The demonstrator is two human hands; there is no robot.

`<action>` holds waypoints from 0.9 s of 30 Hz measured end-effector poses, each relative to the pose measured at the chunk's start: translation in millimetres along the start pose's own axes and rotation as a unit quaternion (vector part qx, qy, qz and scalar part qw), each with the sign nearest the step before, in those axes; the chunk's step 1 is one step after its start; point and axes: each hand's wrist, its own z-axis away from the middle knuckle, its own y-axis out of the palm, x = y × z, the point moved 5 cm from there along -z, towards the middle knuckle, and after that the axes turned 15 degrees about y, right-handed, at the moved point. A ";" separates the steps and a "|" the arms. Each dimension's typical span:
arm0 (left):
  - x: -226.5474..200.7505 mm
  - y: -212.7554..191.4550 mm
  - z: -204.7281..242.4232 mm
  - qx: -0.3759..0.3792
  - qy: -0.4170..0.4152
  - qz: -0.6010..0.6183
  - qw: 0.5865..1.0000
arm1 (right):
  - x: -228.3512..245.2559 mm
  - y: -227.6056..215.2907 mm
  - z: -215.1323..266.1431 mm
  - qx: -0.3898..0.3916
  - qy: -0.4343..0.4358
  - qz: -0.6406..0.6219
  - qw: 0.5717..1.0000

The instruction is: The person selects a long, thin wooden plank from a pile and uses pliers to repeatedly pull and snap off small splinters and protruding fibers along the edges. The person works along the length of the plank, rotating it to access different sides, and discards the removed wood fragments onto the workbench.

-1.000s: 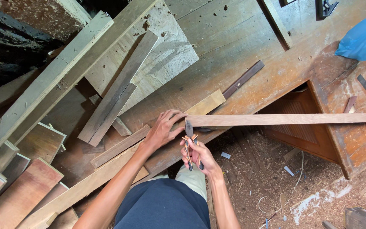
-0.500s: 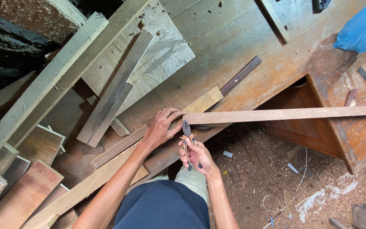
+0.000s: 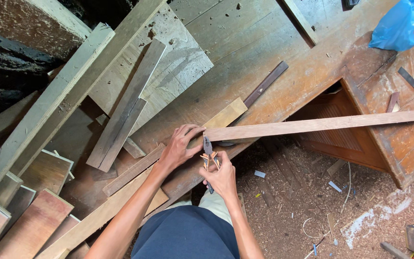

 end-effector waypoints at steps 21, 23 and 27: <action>-0.5 3.5 -1.6 -0.006 0.008 -0.008 1.000 | -9.3 23.6 6.9 -0.245 -0.079 0.271 0.928; -0.9 3.4 -2.1 -0.003 0.009 -0.012 1.000 | -12.0 24.9 4.8 -0.235 -0.060 0.265 0.933; -0.8 4.4 -0.4 -0.008 0.017 -0.015 1.000 | -14.9 21.5 -1.3 -0.215 -0.049 0.253 0.942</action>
